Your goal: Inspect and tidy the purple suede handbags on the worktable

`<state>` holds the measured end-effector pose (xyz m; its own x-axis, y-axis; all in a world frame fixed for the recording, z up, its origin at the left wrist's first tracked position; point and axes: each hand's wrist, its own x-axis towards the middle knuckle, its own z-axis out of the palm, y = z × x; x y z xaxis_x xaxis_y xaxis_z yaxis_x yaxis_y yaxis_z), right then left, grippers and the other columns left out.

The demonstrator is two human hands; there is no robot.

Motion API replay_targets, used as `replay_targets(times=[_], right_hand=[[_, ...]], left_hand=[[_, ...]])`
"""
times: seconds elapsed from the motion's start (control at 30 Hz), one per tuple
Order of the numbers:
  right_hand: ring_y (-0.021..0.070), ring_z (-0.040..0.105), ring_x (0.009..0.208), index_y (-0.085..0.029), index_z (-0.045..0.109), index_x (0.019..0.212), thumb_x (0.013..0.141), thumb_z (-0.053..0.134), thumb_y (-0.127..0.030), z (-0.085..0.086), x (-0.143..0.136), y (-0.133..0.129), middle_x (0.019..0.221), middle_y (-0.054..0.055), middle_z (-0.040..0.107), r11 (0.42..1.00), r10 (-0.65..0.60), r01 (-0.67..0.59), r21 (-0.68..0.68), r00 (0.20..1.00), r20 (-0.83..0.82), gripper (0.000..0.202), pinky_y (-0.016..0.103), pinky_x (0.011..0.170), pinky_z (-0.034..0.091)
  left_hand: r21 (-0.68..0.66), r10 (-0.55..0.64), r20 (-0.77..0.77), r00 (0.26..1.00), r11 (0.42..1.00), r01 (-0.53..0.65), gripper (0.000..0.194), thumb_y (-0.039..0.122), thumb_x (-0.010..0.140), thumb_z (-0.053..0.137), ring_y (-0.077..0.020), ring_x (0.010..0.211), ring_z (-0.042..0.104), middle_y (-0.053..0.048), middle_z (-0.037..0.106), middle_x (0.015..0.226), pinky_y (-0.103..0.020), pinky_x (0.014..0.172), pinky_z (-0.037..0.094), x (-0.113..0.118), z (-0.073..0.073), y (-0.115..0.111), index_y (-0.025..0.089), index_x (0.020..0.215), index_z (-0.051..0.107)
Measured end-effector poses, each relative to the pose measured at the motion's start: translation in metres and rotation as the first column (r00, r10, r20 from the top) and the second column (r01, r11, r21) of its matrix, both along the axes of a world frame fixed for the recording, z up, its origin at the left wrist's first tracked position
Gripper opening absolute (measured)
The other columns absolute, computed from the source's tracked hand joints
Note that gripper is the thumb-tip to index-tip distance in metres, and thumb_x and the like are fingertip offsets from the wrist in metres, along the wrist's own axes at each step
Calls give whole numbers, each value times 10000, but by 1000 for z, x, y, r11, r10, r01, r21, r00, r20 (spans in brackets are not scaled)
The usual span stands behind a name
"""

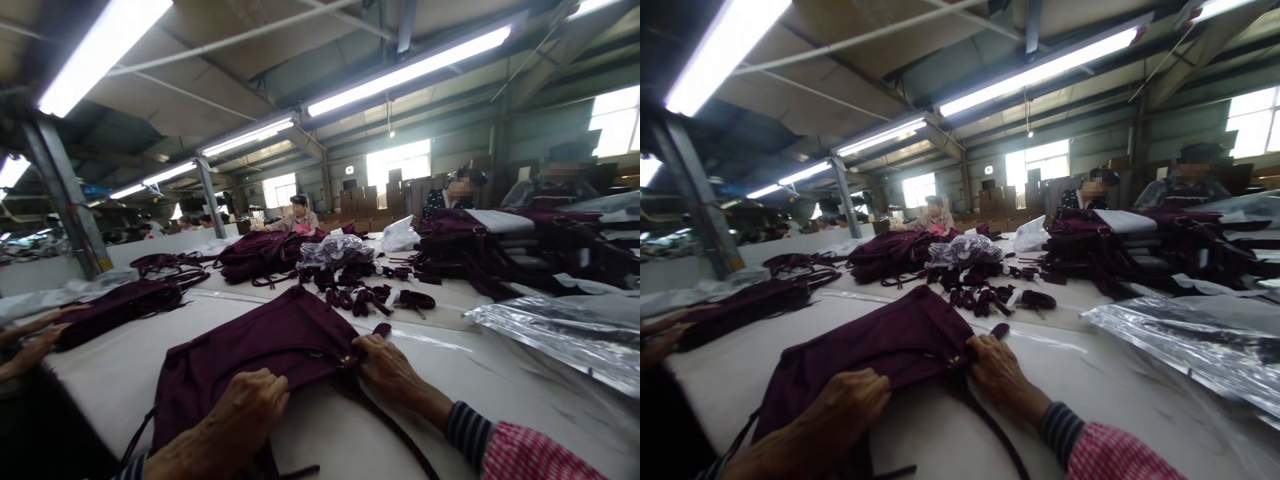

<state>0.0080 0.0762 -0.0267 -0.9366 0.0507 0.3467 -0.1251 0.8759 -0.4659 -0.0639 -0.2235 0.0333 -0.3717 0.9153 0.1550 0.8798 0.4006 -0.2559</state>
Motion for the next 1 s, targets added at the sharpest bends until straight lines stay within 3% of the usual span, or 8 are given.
replay_targets(times=[0.1,0.17,0.27,0.37,0.53,0.7,0.87,1.0], right_hand=[[229,580,1023,-215,647,1140,921,537,-255,2,-7,8,1071,61,648,992,-17,13,-123,1000,-26,248,352,912,437],[235,564,1071,-219,643,1181,905,564,-254,3,-11,15,1113,65,634,984,-46,37,-173,998,-48,288,359,942,433],[250,528,1165,-220,649,1188,849,617,-229,4,-11,26,1214,76,597,974,-57,32,-224,993,-103,340,379,1011,415],[248,563,1101,-213,679,1090,827,606,-207,10,4,28,1170,75,611,956,-51,18,-293,993,-107,272,367,931,453],[202,594,813,-223,695,834,916,571,-312,34,56,-14,900,32,663,940,30,-42,-340,999,-40,173,322,726,439],[206,600,824,-251,709,986,900,641,-370,46,88,-85,920,22,697,888,203,-148,-435,976,84,162,328,778,442],[157,550,722,-193,640,896,823,708,-340,38,67,-129,829,-2,658,709,280,-189,-680,960,25,178,259,638,406],[115,471,577,-190,521,716,811,683,-367,28,66,-132,634,-38,523,581,266,-101,-807,961,71,258,226,522,349]], left_hand=[[89,64,234,970,992,-87,318,249,1015,370,-161,667,532,-13,600,716,-293,668,350,16,30,18,199,742,526],[147,124,423,897,968,-203,371,344,1007,386,-154,664,506,8,541,667,-296,661,314,18,40,28,194,681,479],[228,109,675,730,910,-346,401,428,939,435,-132,613,399,33,407,615,-281,596,264,9,33,36,193,617,398],[259,65,802,593,857,-445,406,504,872,472,-120,580,317,46,321,612,-266,545,228,-2,15,37,204,614,380],[260,12,895,446,798,-543,376,537,799,537,-110,525,334,58,357,576,-248,509,240,-4,8,36,201,649,459],[278,-3,891,455,795,-539,378,515,813,579,-105,535,352,54,386,574,-247,512,240,0,12,40,180,651,511],[282,-22,870,493,842,-460,368,501,891,597,-135,620,496,14,563,665,-258,573,337,18,22,35,155,763,602],[264,-11,700,714,933,-245,293,457,991,544,-176,851,583,-5,658,893,-286,768,416,59,38,-1,192,943,659]])
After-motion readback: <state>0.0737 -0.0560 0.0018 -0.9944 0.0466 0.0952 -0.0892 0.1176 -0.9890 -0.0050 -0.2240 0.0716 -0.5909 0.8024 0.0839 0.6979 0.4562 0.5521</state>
